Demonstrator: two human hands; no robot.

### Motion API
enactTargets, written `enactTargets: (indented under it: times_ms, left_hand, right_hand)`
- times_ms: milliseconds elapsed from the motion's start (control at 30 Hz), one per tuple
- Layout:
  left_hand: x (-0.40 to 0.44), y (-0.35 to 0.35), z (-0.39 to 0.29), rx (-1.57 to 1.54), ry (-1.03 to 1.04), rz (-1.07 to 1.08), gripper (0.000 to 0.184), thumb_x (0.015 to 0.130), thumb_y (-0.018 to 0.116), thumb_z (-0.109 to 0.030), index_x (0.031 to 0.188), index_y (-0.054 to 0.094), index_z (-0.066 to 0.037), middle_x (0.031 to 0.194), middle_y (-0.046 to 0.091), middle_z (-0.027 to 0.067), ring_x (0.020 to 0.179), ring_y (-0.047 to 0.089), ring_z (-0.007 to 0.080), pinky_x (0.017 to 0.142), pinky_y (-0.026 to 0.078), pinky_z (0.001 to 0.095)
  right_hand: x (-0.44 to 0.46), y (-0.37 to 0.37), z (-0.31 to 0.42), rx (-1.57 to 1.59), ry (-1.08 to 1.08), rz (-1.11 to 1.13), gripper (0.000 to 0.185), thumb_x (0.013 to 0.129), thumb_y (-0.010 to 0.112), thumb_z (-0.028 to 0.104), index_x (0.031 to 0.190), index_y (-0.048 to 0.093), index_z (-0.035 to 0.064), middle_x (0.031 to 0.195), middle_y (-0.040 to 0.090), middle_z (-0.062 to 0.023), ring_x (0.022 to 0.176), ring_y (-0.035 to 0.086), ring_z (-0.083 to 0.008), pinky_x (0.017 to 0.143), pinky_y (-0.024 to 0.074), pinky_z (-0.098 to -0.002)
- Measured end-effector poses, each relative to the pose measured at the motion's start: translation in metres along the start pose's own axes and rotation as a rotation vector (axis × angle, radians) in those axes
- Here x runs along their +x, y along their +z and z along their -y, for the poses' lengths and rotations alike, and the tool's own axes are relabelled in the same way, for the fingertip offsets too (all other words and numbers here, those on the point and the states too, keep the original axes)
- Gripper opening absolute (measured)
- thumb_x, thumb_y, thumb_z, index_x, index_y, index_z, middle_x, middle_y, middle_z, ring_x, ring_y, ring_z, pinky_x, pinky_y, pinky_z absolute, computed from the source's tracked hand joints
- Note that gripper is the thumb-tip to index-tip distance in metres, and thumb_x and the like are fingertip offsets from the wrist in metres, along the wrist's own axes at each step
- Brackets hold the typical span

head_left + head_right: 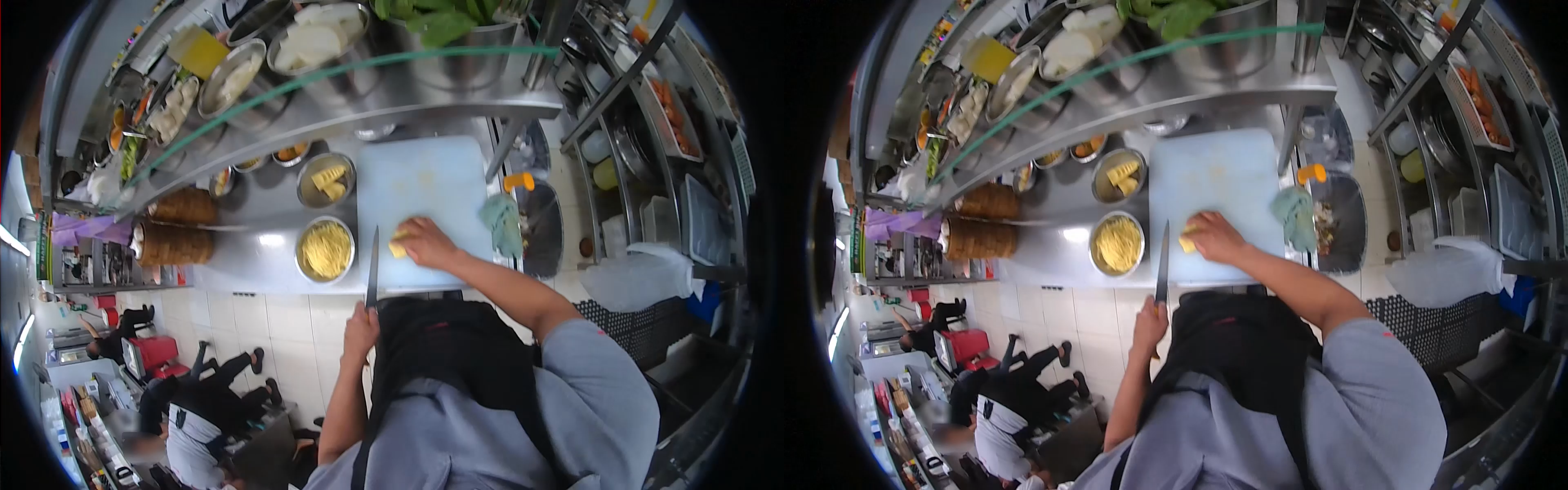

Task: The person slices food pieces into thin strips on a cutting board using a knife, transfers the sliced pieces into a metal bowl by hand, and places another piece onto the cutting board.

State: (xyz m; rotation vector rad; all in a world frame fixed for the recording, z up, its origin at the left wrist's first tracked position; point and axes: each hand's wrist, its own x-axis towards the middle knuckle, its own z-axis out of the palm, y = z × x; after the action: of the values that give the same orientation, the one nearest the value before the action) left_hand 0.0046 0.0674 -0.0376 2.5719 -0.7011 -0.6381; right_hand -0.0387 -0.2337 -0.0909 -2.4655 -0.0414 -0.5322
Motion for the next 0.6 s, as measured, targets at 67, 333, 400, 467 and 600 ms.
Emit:
enactTargets:
  times_ms: [67,333,400,467,600]
  left_hand:
    - [-0.003,-0.006,-0.009,0.047,-0.004,-0.009,0.024,0.102,0.054,-0.028,0.108,0.052,-0.004,0.079,0.067,0.0329,0.078,0.065,0.0559,0.07,0.052,0.0652]
    - [-0.01,-0.009,-0.031,0.262,0.058,-0.02,0.017,0.101,0.055,-0.022,0.105,0.052,-0.006,0.077,0.069,0.0259,0.074,0.07,0.0467,0.066,0.057,0.0571]
    - [-0.01,-0.009,-0.034,0.301,0.064,-0.039,0.016,0.101,0.056,-0.021,0.104,0.052,-0.006,0.076,0.07,0.0243,0.073,0.071,0.0447,0.065,0.058,0.0553]
    - [-0.011,-0.01,-0.036,0.341,0.069,-0.055,0.015,0.101,0.056,-0.021,0.104,0.052,-0.007,0.074,0.07,0.0226,0.072,0.071,0.0427,0.064,0.058,0.0535]
    - [-0.016,-0.015,-0.034,0.419,0.115,-0.069,0.014,0.1,0.056,-0.02,0.104,0.052,-0.007,0.072,0.069,0.0211,0.068,0.072,0.0399,0.059,0.059,0.0494]
  right_hand:
    - [0.003,-0.004,0.003,0.022,-0.002,0.015,0.03,0.081,0.068,0.01,0.109,0.077,0.0167,0.116,0.065,-0.0061,0.117,0.056,-0.0295,0.1,0.045,-0.0439]
    - [0.014,-0.011,0.011,-0.12,-0.011,0.145,0.02,0.083,0.062,0.011,0.098,0.076,0.0136,0.106,0.065,-0.0042,0.105,0.059,-0.027,0.093,0.0487,-0.0404]
    - [0.016,-0.011,0.013,-0.148,-0.011,0.153,0.019,0.083,0.062,0.01,0.097,0.075,0.013,0.105,0.064,-0.0042,0.105,0.059,-0.0268,0.092,0.0493,-0.0404]
    - [0.018,-0.012,0.013,-0.174,-0.01,0.16,0.019,0.082,0.062,0.01,0.096,0.075,0.0125,0.104,0.064,-0.0041,0.105,0.059,-0.0266,0.091,0.0498,-0.0404]
    - [0.025,-0.02,0.017,-0.166,0.022,0.242,0.021,0.083,0.062,0.009,0.098,0.075,0.0123,0.107,0.065,-0.0044,0.108,0.059,-0.0266,0.094,0.0503,-0.0405]
